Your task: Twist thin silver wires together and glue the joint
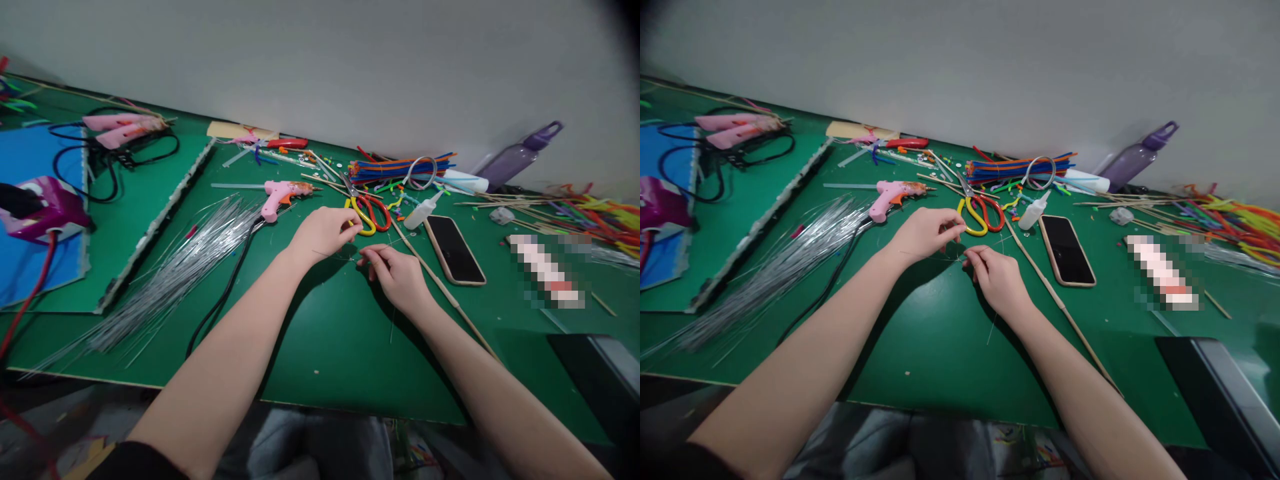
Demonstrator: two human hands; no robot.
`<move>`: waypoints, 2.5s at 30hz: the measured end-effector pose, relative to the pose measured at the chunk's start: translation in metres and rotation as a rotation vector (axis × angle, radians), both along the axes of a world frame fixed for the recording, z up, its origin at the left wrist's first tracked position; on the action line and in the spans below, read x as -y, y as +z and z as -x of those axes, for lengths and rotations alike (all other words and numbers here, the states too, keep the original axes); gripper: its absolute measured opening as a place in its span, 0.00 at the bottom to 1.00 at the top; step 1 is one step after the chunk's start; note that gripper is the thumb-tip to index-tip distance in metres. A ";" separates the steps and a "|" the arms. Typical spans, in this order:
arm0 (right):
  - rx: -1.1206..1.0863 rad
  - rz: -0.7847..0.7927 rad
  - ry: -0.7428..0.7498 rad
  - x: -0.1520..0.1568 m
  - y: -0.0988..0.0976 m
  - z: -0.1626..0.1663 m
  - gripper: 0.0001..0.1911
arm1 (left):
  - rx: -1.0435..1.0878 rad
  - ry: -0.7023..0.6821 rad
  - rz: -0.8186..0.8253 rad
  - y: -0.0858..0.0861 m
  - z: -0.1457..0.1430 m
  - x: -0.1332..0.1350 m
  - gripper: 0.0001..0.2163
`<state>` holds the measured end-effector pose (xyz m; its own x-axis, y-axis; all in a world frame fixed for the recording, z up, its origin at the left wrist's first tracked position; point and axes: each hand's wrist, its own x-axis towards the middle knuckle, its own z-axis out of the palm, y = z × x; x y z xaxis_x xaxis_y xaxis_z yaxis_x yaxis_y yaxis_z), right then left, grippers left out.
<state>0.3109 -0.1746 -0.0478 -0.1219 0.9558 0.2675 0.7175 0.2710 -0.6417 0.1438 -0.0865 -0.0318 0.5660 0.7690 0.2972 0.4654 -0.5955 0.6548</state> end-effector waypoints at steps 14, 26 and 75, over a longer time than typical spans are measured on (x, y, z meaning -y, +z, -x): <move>0.100 -0.085 0.072 0.008 0.003 -0.004 0.11 | 0.006 0.088 0.156 -0.007 0.000 -0.005 0.08; 0.167 -0.027 0.120 0.010 0.006 -0.004 0.11 | -0.109 0.195 0.053 -0.008 0.001 -0.008 0.08; 0.229 0.146 0.303 0.006 0.036 -0.035 0.23 | -0.034 0.160 0.076 -0.010 -0.002 -0.008 0.09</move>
<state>0.3459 -0.1808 -0.0117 -0.4444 0.8935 0.0644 0.7481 0.4097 -0.5219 0.1455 -0.0781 -0.0423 0.4434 0.8696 0.2170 0.5731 -0.4612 0.6774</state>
